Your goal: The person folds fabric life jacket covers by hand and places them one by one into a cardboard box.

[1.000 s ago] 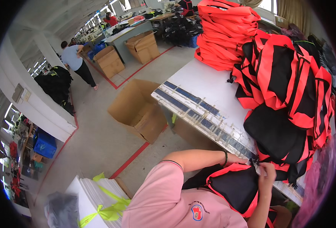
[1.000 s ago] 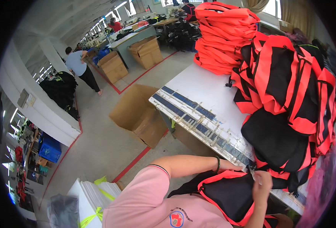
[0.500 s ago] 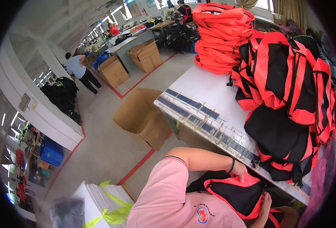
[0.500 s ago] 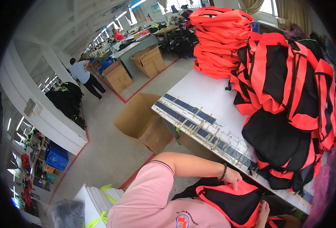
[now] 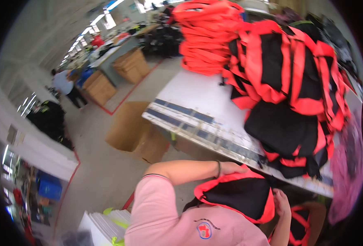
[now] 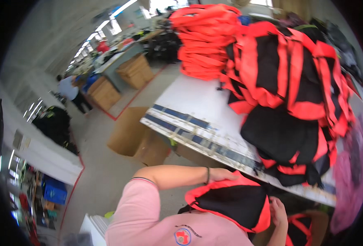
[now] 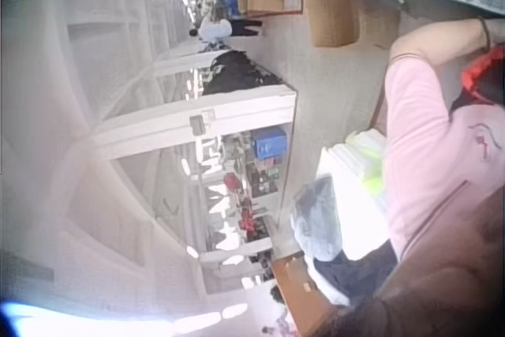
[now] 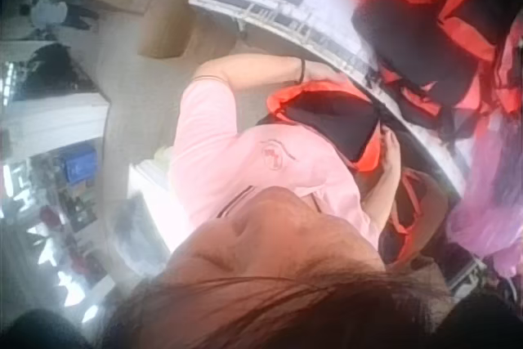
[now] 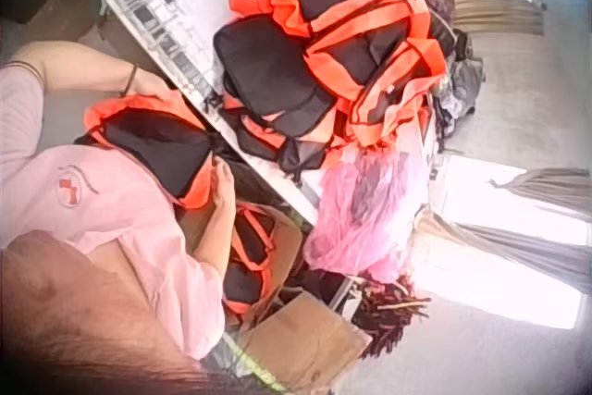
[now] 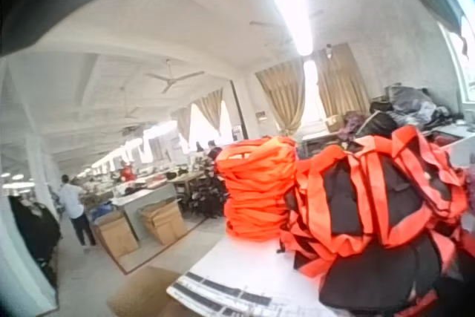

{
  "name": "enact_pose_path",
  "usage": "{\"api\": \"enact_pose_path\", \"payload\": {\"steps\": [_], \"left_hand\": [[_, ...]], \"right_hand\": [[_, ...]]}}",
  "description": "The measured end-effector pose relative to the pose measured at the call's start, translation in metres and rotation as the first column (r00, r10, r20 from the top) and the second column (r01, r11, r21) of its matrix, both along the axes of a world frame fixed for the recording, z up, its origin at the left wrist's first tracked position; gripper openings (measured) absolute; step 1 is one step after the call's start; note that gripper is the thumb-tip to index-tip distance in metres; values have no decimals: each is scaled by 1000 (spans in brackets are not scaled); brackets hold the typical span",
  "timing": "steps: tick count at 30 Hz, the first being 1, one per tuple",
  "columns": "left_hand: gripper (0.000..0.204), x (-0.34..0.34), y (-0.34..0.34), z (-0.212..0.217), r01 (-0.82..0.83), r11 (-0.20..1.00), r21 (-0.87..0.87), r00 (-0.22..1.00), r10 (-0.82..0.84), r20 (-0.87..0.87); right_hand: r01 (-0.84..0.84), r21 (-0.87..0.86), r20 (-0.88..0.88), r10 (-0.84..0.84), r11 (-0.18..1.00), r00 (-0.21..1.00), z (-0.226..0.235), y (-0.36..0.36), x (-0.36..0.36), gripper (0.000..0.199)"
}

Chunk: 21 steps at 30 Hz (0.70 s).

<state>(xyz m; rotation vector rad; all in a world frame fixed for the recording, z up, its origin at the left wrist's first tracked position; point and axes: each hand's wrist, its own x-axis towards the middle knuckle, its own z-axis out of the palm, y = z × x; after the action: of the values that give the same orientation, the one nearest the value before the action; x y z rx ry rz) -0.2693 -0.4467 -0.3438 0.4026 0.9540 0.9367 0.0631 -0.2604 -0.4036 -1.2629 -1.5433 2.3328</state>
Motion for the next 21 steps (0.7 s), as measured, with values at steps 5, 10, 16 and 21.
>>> {"api": "enact_pose_path", "payload": {"steps": [5, 10, 16, 21], "left_hand": [[34, -15, -14, 55, 19, 1000, 7, 1000, -19, -24], [29, -44, -22, 58, 156, 982, 108, 985, -148, -84], [36, -48, -30, 55, 197, 978, 64, 974, -188, -128], [43, -59, -46, 35, 190, 973, 133, 982, -189, -20]], "right_hand": [[216, -340, -21, -237, 915, 971, 10, -5, -27, 37], [97, -354, -80, -134, 930, 988, 25, -8, -35, 44], [-254, -370, -478, 51, 894, 877, 36, 8, -40, 64], [-373, -202, -449, 253, 906, 857, 65, 22, -47, 30]]}}
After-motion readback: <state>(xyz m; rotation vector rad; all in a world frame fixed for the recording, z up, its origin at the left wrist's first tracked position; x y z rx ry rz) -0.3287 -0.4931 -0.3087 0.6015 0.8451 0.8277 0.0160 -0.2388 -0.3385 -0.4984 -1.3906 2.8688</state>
